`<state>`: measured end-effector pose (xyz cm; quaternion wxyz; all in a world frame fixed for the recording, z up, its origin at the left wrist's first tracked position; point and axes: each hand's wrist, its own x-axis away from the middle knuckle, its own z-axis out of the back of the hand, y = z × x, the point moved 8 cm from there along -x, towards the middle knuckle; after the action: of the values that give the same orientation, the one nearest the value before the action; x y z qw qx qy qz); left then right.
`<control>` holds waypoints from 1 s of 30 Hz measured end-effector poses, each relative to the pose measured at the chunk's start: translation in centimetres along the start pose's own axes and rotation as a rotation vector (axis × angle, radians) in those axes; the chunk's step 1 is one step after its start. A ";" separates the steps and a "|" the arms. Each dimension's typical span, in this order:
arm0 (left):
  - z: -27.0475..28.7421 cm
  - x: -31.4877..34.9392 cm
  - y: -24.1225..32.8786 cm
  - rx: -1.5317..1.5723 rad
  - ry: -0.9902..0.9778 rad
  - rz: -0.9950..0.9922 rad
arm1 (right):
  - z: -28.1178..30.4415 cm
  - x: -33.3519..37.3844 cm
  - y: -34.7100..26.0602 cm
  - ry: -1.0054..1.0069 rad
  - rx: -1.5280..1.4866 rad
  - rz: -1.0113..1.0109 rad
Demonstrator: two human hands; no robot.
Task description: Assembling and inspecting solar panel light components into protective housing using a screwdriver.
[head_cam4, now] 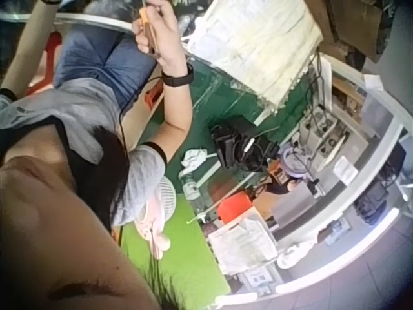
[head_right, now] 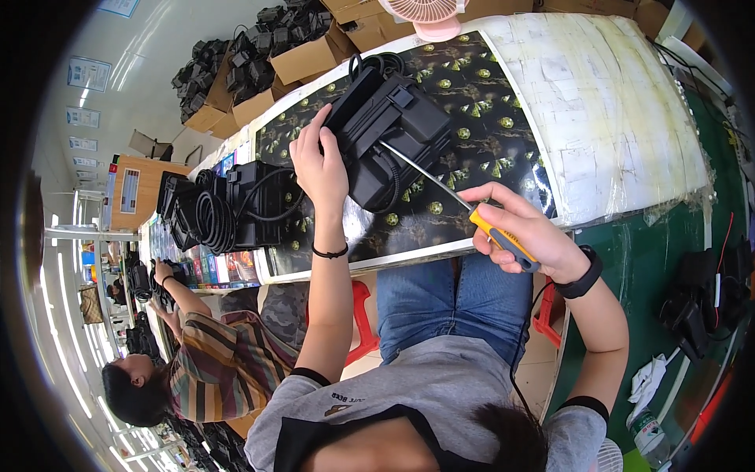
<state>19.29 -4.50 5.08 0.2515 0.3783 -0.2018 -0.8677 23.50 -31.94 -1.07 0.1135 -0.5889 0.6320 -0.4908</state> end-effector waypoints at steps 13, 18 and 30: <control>0.1 0.5 -0.5 0.094 0.087 0.052 | -0.9 1.5 -1.4 0.025 0.188 0.057; 0.4 1.1 -0.5 0.169 0.126 0.095 | -3.3 2.1 -2.9 0.187 0.952 0.417; 0.4 1.6 -0.1 0.212 0.116 0.153 | -5.9 3.4 -2.6 0.517 1.711 0.654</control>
<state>18.03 -5.23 4.39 0.2868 0.4358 -0.3055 -0.7966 19.91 -31.49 5.22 0.4946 0.0267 0.1975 -0.8459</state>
